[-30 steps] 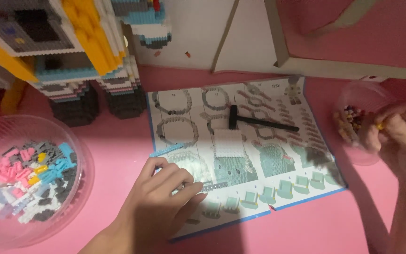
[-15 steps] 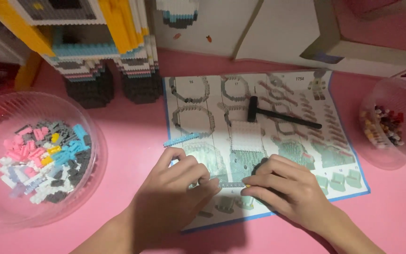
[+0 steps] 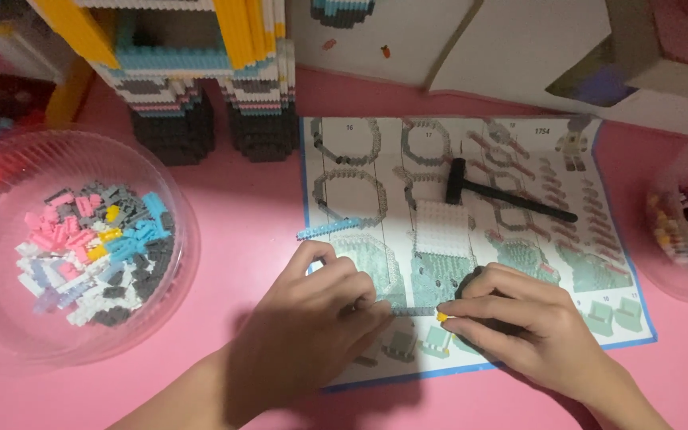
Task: Assembling a nanoblock model by following instructions and connecting small plastic pieces.
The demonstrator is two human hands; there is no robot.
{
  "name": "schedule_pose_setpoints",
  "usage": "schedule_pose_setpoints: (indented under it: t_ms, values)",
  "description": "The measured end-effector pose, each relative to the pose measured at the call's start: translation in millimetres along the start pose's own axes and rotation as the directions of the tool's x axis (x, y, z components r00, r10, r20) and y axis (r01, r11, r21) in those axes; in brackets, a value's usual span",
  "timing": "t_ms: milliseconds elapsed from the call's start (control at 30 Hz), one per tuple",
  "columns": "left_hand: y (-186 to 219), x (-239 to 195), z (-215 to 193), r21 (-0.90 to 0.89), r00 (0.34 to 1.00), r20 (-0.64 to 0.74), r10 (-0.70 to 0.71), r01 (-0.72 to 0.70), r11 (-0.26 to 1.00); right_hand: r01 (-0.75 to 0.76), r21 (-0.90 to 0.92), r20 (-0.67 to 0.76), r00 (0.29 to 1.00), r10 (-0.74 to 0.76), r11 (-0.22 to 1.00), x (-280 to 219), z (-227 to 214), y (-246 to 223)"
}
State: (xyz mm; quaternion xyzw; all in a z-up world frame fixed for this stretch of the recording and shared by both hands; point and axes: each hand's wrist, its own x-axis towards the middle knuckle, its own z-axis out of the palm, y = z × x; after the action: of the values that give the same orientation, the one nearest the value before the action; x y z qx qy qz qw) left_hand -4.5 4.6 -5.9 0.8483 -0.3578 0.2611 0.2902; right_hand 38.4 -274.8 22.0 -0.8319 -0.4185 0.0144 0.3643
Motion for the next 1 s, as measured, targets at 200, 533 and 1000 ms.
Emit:
schedule_pose_setpoints:
  t_ms: [200, 533, 1000]
  values:
    - [-0.3, -0.4, 1.0, -0.016, 1.000, 0.004, -0.005, 0.005, 1.000, -0.021, 0.001, -0.024, 0.999, 0.021, 1.000, -1.9, 4.8, -2.2]
    - [-0.2, 1.3, -0.8, -0.042, 0.999, -0.004, -0.032, 0.032, 0.999, -0.108, 0.077, -0.124, 0.985, 0.117, 0.991, -6.6, 10.3, -0.1]
    - [-1.6, 0.1, -0.9, -0.041, 0.998, 0.015, -0.058, 0.058, 0.997, -0.082, 0.029, -0.099, 0.991, 0.084, 0.996, -6.3, 12.5, -0.5]
